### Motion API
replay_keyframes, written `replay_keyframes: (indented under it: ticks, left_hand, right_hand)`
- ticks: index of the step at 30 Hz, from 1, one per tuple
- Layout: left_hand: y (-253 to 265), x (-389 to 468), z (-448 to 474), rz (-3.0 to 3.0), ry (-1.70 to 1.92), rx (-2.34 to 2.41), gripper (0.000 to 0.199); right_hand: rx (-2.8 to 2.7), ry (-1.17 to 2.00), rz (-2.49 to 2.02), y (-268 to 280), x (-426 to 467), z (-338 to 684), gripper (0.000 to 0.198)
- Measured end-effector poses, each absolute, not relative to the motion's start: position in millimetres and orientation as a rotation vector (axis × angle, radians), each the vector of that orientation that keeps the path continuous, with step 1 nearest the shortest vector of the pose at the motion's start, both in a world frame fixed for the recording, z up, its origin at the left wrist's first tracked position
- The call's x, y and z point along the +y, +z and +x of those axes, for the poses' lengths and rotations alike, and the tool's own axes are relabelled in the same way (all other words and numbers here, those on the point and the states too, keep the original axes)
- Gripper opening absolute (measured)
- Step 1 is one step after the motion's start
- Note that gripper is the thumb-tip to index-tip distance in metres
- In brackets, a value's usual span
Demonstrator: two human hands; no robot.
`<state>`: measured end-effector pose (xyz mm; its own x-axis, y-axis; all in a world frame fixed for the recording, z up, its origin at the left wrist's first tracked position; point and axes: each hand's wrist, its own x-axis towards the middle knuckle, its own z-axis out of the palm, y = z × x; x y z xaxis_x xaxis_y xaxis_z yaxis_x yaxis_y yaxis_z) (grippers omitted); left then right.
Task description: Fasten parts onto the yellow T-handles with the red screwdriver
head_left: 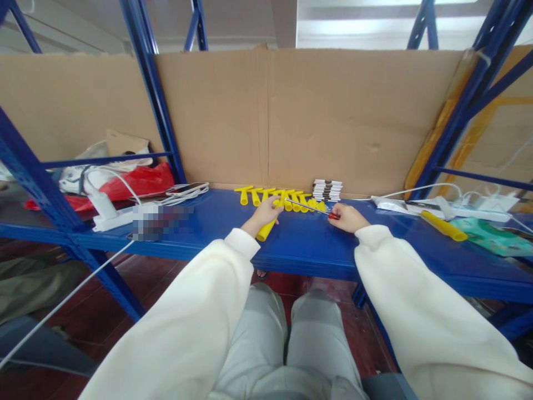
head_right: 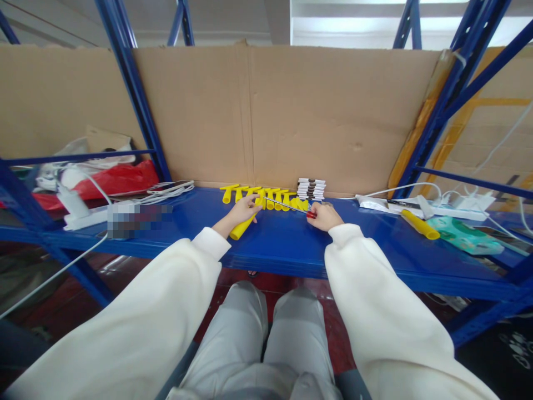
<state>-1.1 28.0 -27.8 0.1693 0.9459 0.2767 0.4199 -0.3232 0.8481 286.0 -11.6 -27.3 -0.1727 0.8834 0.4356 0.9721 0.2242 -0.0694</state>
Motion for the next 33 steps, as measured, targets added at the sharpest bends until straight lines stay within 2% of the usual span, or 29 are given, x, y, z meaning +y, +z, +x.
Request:
replay_keyframes:
  ticks: [6, 13, 18, 33]
  left_hand:
    - [-26.6, 25.0, 0.1, 1.831, 1.127, 1.284, 0.055]
    - [-25.0, 23.3, 0.5, 1.857, 1.111, 1.315, 0.053]
    - [-25.7, 24.3, -0.3, 1.842, 1.112, 1.313, 0.058]
    - [-23.5, 20.9, 0.3, 1.86, 1.097, 1.33, 0.057]
  right_hand:
    - [-2.131, -0.412, -1.728, -25.0, -14.5, 286.2, 0.009]
    - [-2.111, -0.318, -1.753, -25.0, -14.9, 285.5, 0.016]
    - [-2.109, -0.339, -1.726, -23.1, -17.2, 283.2, 0.007]
    - [-2.101, -0.358, -1.737, -26.5, -12.2, 285.9, 0.004]
